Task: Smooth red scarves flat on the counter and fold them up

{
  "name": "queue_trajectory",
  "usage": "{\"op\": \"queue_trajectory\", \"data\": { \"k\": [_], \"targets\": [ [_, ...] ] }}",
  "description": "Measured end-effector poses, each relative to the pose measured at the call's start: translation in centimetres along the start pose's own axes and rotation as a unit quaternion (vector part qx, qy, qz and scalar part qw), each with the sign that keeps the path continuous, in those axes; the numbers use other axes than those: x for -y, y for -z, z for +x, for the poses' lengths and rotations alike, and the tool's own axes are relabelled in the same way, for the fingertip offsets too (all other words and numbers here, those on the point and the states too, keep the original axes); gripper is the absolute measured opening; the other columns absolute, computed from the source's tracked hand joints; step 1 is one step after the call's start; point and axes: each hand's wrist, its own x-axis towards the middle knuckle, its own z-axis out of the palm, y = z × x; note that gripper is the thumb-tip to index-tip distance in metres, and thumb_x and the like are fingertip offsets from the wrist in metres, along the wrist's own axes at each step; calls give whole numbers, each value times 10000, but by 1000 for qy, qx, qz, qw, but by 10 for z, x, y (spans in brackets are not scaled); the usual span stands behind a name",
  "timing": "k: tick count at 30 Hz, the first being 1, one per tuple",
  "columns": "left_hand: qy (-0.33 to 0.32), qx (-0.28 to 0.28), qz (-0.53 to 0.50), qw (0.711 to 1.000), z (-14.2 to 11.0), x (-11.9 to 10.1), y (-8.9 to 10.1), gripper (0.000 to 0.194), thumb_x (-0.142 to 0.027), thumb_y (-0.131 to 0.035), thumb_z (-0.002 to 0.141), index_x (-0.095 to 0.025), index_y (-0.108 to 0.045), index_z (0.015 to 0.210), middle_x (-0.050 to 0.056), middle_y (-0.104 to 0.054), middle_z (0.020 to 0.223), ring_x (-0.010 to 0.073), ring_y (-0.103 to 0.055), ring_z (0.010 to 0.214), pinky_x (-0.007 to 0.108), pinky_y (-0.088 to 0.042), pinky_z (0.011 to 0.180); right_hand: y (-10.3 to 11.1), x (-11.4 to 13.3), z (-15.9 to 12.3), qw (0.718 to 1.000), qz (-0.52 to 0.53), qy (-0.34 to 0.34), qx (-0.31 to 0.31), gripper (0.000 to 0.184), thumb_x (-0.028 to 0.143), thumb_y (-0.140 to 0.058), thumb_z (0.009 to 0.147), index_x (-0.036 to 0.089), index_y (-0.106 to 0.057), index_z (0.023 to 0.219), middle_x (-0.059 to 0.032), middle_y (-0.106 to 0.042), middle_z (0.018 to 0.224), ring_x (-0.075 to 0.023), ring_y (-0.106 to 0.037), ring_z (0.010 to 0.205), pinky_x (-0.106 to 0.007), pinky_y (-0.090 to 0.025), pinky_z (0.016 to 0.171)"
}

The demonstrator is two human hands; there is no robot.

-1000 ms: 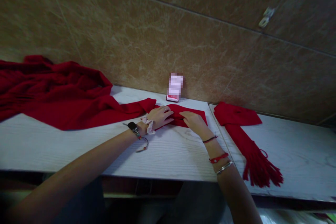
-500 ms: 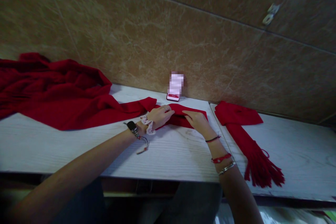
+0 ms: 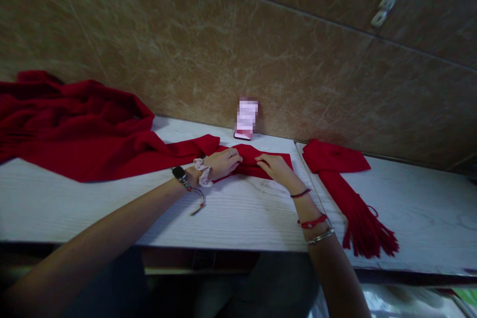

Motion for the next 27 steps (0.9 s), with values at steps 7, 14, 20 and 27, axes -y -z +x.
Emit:
{"op": "queue_trajectory", "data": {
  "k": [7, 14, 20, 27],
  "targets": [
    [31, -13, -20, 999, 0, -4, 0, 203, -197, -427, 858, -164, -527, 1031, 73, -509, 1043, 161, -492, 884, 261, -436, 740, -3, 2, 2, 1000, 3, -12, 3, 225, 197, -408, 855, 144, -595, 968, -93, -654, 1014, -181, -598, 935, -326, -449, 834],
    [33, -9, 44, 998, 2, -6, -7, 214, -180, -401, 854, -162, -520, 1032, 92, -507, 1017, 207, -475, 941, 284, -464, 672, -1, 5, 1, 999, -5, 15, 36, 232, 205, -403, 855, 184, -586, 996, -71, -628, 1083, -183, -577, 989, -343, -436, 860],
    [-28, 4, 43, 999, 1, 0, -8, 209, -147, -407, 825, -173, -542, 982, 82, -524, 981, 212, -482, 919, 278, -463, 622, 2, 9, -2, 995, 13, 38, 91, 142, 231, -484, 812, 184, -617, 823, -73, -624, 1096, -202, -551, 1042, -351, -430, 873],
    [-55, -74, -67, 993, 0, 10, -8, 132, -185, -472, 774, -145, -571, 852, 92, -498, 1144, 198, -459, 1049, 317, -391, 909, -2, 2, 2, 996, -43, -62, -45, 311, 271, -372, 859, 160, -585, 1056, -101, -600, 1137, -200, -519, 1088, -379, -378, 946]
  ]
}}
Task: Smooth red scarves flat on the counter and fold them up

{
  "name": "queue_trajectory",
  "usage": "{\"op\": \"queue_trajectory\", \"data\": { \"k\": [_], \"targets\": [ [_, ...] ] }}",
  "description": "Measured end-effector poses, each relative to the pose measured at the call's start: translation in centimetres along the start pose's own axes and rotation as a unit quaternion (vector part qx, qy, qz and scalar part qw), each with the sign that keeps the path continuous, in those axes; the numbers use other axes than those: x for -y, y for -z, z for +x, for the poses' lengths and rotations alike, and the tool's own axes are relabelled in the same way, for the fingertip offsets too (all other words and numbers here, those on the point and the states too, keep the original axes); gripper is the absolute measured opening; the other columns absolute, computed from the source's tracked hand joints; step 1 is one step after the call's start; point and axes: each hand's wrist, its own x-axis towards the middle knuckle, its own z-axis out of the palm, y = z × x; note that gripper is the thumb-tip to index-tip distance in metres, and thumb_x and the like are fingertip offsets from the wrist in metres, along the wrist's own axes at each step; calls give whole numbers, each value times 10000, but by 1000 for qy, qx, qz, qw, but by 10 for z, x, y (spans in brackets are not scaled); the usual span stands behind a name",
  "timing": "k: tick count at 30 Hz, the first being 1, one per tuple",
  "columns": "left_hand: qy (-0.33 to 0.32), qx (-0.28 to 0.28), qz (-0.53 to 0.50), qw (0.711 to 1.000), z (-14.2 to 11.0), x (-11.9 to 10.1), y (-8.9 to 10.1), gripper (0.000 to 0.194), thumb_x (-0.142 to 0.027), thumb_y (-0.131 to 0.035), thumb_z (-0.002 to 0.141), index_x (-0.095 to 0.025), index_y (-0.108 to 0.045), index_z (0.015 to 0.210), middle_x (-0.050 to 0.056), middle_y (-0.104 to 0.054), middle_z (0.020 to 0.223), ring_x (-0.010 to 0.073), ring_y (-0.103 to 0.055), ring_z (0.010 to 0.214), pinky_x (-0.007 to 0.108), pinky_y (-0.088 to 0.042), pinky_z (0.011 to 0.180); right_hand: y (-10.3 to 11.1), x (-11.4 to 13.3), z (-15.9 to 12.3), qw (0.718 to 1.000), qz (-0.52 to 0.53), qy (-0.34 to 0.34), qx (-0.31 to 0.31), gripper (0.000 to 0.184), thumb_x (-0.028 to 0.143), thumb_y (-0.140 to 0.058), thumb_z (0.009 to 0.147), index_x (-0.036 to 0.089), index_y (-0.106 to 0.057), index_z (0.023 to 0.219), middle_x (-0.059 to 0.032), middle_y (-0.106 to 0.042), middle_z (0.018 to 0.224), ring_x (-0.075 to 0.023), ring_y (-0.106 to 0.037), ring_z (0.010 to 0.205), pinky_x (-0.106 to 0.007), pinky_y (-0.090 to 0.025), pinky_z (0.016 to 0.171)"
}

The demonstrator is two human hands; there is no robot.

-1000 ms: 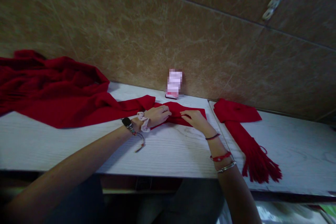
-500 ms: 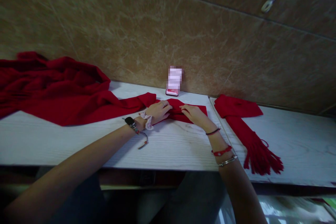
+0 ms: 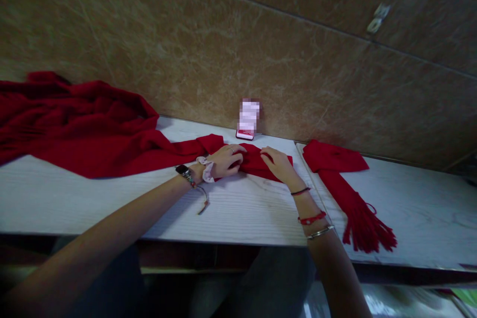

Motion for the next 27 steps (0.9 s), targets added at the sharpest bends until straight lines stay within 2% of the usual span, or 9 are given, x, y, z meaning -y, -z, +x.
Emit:
{"op": "queue_trajectory", "data": {
  "k": [2, 5, 8, 12, 15, 19, 21, 23, 27],
  "targets": [
    [15, -8, -32, 999, 5, -1, -4, 199, -210, -435, 816, -126, -562, 945, 106, -450, 1245, 195, -385, 1167, 303, -334, 983, -6, -1, 0, 998, -51, -29, 11, 384, 290, -350, 866, 151, -501, 1191, -115, -494, 1270, -224, -397, 1208, -431, -321, 986],
    [68, 61, -48, 995, 10, -3, -10, 365, -289, -383, 872, -136, -462, 1194, 94, -396, 1326, 219, -297, 1251, 364, -276, 1031, -14, -1, -4, 986, -125, -52, 96, 461, 339, -297, 882, 197, -358, 1316, -88, -331, 1393, -257, -262, 1282, -533, -251, 992],
    [120, 135, -43, 983, 5, -5, -12, 464, -405, -356, 886, -223, -351, 1312, 54, -260, 1414, 279, -204, 1292, 476, -226, 1029, -14, -1, -9, 970, -172, -72, 157, 495, 376, -247, 890, 207, -284, 1354, -72, -259, 1426, -267, -219, 1297, -565, -207, 995],
    [180, 177, -47, 966, -9, -5, -9, 534, -481, -336, 878, -268, -258, 1361, 56, -173, 1441, 322, -159, 1298, 535, -215, 1004, -3, -4, -14, 955, -181, -132, 193, 500, 347, -255, 886, 166, -294, 1351, -98, -251, 1424, -278, -207, 1299, -550, -213, 1003],
    [196, 147, -30, 969, -10, -3, -9, 474, -423, -370, 882, -247, -350, 1321, 87, -264, 1408, 320, -214, 1283, 539, -243, 989, 4, -7, -13, 958, -188, -149, 159, 479, 242, -277, 868, 132, -327, 1331, -130, -272, 1411, -286, -220, 1293, -560, -222, 995],
    [148, 58, -1, 987, 12, 2, -10, 352, -322, -361, 895, -212, -486, 1205, 84, -416, 1320, 234, -335, 1240, 436, -294, 1002, 1, -1, -4, 978, -162, -112, 71, 483, 245, -244, 880, 124, -291, 1345, -126, -246, 1423, -269, -203, 1301, -543, -235, 995],
    [138, 39, 1, 990, 28, 2, -13, 357, -306, -330, 902, -203, -472, 1214, 76, -415, 1321, 197, -352, 1229, 387, -292, 1013, -5, 6, -1, 981, -152, -83, 86, 483, 278, -236, 890, 133, -284, 1349, -120, -257, 1420, -268, -217, 1297, -539, -248, 991],
    [131, 44, -3, 990, 38, 0, -20, 369, -292, -333, 897, -186, -459, 1228, 78, -411, 1325, 182, -366, 1219, 355, -299, 1012, -11, 9, -1, 978, -161, -62, 118, 476, 293, -246, 893, 144, -303, 1342, -121, -284, 1409, -275, -240, 1288, -547, -248, 986],
    [160, 76, -23, 984, 35, -2, -38, 418, -330, -357, 885, -191, -417, 1275, 76, -385, 1346, 213, -355, 1226, 389, -304, 1005, -12, 0, -10, 967, -183, -106, 142, 483, 321, -250, 895, 130, -321, 1333, -125, -297, 1403, -295, -251, 1281, -561, -247, 981]
  ]
}}
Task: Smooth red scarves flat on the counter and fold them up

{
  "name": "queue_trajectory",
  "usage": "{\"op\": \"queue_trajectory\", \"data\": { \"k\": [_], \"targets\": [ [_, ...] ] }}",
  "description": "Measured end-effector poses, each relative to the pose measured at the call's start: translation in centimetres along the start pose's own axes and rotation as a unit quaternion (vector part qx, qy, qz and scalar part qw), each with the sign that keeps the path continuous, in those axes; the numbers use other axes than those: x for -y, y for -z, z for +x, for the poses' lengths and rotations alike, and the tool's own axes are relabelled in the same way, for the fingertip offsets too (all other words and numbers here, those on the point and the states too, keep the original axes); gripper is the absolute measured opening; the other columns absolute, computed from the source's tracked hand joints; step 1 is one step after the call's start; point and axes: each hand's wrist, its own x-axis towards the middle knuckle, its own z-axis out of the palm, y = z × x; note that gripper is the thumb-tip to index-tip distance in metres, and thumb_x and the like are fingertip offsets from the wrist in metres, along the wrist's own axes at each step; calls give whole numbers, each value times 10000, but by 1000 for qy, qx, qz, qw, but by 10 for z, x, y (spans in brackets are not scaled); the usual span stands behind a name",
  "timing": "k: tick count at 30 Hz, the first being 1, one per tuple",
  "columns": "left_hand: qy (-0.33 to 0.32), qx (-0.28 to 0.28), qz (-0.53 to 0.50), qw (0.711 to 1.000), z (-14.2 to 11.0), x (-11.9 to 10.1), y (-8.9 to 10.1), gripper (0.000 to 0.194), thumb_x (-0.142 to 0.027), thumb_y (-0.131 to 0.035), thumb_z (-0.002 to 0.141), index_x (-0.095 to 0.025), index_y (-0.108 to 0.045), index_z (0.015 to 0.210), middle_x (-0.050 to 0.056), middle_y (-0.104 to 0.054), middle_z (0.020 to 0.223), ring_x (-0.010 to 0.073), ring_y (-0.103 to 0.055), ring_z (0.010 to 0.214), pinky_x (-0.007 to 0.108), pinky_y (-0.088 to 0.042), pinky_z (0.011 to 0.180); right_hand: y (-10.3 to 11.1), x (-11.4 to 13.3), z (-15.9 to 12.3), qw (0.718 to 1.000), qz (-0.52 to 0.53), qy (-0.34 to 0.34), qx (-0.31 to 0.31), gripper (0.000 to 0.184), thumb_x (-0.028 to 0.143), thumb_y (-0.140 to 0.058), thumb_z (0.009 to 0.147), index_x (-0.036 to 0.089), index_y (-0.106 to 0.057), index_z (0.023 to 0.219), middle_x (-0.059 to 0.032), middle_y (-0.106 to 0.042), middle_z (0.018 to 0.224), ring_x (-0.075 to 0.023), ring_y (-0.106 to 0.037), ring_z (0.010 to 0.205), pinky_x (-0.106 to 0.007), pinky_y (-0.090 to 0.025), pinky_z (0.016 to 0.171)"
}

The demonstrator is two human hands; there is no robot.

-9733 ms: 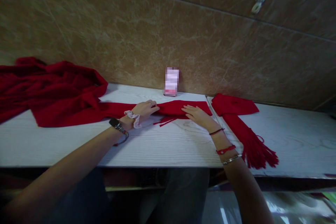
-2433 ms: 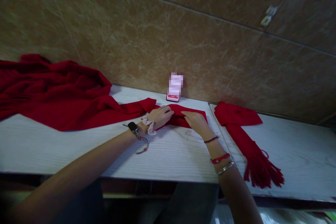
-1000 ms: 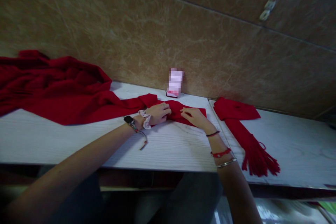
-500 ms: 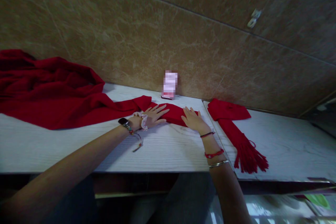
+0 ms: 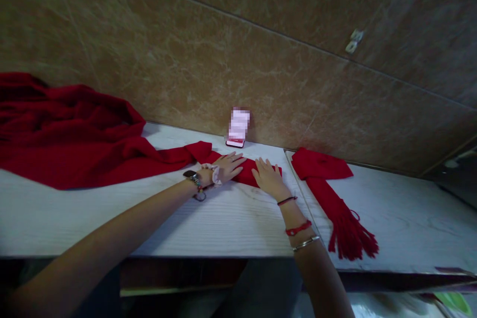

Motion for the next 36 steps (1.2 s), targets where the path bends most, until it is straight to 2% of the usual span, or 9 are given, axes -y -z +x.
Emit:
{"op": "queue_trajectory", "data": {
  "k": [5, 9, 11, 14, 18, 24, 29, 33, 36],
  "targets": [
    [81, -20, -13, 996, -17, 6, -6, 455, -380, -356, 886, -177, -393, 1292, 95, -370, 1353, 233, -333, 1240, 382, -275, 1017, -3, -43, -9, 997, 6, -65, 42, 463, 238, -259, 880, 144, -340, 1326, -93, -294, 1409, -280, -287, 1267, -497, -335, 961],
    [109, -21, -12, 994, -23, 0, -1, 498, -416, -325, 889, -150, -362, 1308, 129, -359, 1353, 263, -323, 1245, 420, -273, 1008, 6, -60, -13, 992, -30, -120, 9, 451, 187, -306, 843, 150, -416, 1278, -117, -387, 1356, -315, -324, 1242, -554, -337, 928],
    [123, -22, -11, 992, -24, -4, 1, 509, -426, -322, 887, -149, -355, 1312, 130, -349, 1359, 270, -328, 1242, 424, -277, 1004, 14, -50, -11, 991, -48, -118, -44, 471, 154, -309, 827, 111, -395, 1288, -150, -364, 1364, -321, -268, 1268, -575, -289, 948],
    [136, -26, -9, 990, -25, -7, 2, 522, -432, -314, 888, -144, -339, 1323, 129, -342, 1364, 273, -325, 1244, 427, -278, 1006, 18, -18, -1, 994, -26, -41, -102, 477, 182, -263, 859, 87, -338, 1321, -150, -330, 1384, -266, -253, 1284, -496, -272, 996],
    [143, -20, -10, 989, -26, -6, 2, 539, -452, -288, 891, -146, -322, 1335, 132, -327, 1371, 273, -310, 1253, 444, -277, 1004, 6, 16, 10, 998, 10, 48, -48, 470, 303, -234, 899, 167, -316, 1342, -109, -320, 1397, -246, -273, 1279, -472, -305, 981],
    [141, 5, -3, 990, -28, -4, -3, 578, -477, -291, 885, -114, -329, 1334, 137, -340, 1362, 271, -275, 1269, 431, -228, 1032, -6, -14, -5, 999, -36, -8, -3, 471, 291, -236, 898, 183, -303, 1352, -114, -312, 1399, -295, -315, 1251, -503, -322, 957],
    [137, 26, 8, 990, -31, -7, -3, 569, -470, -279, 893, -118, -319, 1338, 136, -317, 1375, 260, -242, 1284, 430, -229, 1033, -1, -40, -14, 993, -86, -72, -24, 460, 213, -277, 869, 146, -370, 1314, -143, -390, 1349, -298, -351, 1228, -502, -330, 951],
    [108, 18, 18, 994, -33, -5, 5, 551, -465, -301, 892, -110, -368, 1308, 142, -363, 1348, 260, -286, 1265, 415, -252, 1027, 3, -19, -5, 993, -66, -42, -83, 453, 251, -276, 881, 166, -357, 1318, -135, -334, 1386, -292, -286, 1266, -541, -274, 971],
    [72, -32, 41, 996, -33, 4, 15, 473, -415, -308, 905, -122, -441, 1252, 136, -404, 1321, 246, -323, 1247, 419, -247, 1030, 5, 7, 9, 997, -13, 14, -74, 464, 346, -237, 902, 225, -302, 1345, -101, -293, 1412, -272, -244, 1287, -548, -272, 968]
  ]
}}
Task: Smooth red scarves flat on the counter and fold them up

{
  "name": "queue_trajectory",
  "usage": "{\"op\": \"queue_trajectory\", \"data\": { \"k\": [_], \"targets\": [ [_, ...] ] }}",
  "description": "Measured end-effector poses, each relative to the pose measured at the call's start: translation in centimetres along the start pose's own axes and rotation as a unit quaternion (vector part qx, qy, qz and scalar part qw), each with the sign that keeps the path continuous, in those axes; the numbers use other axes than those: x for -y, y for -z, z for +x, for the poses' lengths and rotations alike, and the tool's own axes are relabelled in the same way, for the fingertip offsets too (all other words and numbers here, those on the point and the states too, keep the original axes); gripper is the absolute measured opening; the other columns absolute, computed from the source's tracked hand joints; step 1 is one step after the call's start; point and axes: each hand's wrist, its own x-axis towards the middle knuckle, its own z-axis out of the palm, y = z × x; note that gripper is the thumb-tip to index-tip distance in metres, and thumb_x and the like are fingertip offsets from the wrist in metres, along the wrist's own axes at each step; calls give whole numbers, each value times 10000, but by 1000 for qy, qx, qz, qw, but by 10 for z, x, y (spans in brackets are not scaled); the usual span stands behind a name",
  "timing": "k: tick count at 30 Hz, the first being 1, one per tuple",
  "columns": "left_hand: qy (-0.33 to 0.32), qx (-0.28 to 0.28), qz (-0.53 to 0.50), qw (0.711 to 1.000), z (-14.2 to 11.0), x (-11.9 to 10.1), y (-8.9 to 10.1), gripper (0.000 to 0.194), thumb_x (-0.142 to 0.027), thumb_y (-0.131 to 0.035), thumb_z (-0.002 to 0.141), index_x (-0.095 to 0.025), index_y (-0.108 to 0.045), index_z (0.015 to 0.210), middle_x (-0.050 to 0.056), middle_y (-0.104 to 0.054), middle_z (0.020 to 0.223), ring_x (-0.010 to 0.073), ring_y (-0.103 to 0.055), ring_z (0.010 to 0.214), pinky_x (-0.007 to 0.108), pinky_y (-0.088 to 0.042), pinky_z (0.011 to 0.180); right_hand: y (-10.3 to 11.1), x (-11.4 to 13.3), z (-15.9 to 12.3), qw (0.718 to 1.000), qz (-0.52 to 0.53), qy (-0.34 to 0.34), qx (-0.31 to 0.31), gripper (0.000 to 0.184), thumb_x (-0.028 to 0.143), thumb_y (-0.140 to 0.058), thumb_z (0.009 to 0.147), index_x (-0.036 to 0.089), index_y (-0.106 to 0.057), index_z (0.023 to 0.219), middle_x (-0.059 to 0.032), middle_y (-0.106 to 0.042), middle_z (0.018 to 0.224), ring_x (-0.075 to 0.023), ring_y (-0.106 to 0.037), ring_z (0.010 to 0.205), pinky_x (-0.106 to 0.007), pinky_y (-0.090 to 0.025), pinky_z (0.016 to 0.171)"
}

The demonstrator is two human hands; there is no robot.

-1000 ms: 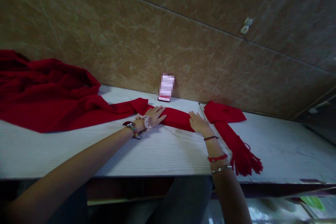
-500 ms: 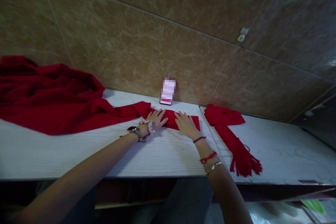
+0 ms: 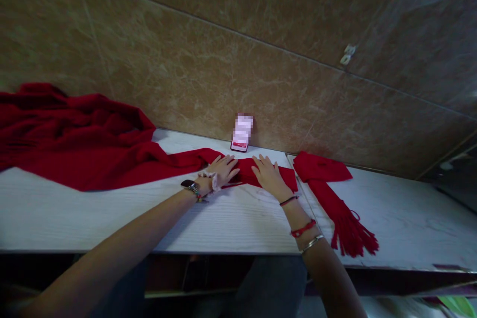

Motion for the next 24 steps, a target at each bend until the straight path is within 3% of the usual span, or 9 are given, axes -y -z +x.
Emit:
{"op": "queue_trajectory", "data": {
  "k": [4, 9, 12, 17, 20, 24],
  "targets": [
    [42, -51, 34, 997, 1, 24, 15, 400, -361, -305, 911, -177, -471, 1224, 100, -400, 1330, 239, -300, 1259, 453, -209, 1036, -5, 16, 15, 997, 33, 55, 48, 478, 385, -233, 903, 219, -301, 1346, -94, -289, 1414, -281, -240, 1287, -560, -266, 964],
    [122, 5, 90, 988, -26, 76, 30, 480, -413, -360, 875, -215, -371, 1312, 99, -290, 1394, 309, -209, 1288, 518, -238, 996, -17, 5, 21, 993, 63, 98, 36, 461, 361, -217, 909, 224, -331, 1334, -72, -301, 1411, -243, -251, 1287, -505, -241, 1004],
    [110, 42, 132, 984, -61, 113, 36, 576, -461, -410, 837, -218, -303, 1348, 94, -218, 1424, 330, -166, 1296, 524, -229, 997, -18, -2, 22, 988, 76, 125, 42, 460, 358, -209, 909, 240, -318, 1340, -63, -302, 1412, -232, -245, 1290, -497, -228, 1014],
    [107, 66, 156, 980, -114, 163, 42, 606, -447, -358, 847, -120, -277, 1351, 134, -266, 1397, 262, -228, 1284, 378, -276, 1014, -14, -14, 18, 982, 82, 157, 68, 456, 344, -216, 906, 248, -321, 1338, -67, -310, 1408, -223, -236, 1294, -504, -230, 1012],
    [61, 69, 161, 983, -128, 180, 50, 584, -434, -331, 856, -84, -321, 1323, 150, -356, 1339, 226, -327, 1230, 327, -282, 1010, -14, -24, 15, 983, 75, 148, 84, 451, 298, -230, 895, 242, -344, 1328, -67, -318, 1403, -241, -257, 1285, -528, -248, 999],
    [-7, 49, 187, 981, -133, 186, 69, 537, -466, -352, 852, -153, -399, 1287, 121, -417, 1293, 250, -334, 1216, 416, -225, 1024, -12, -22, 18, 985, 67, 145, 58, 427, 221, -279, 860, 204, -482, 1236, -89, -368, 1373, -275, -281, 1271, -544, -265, 991]
  ]
}}
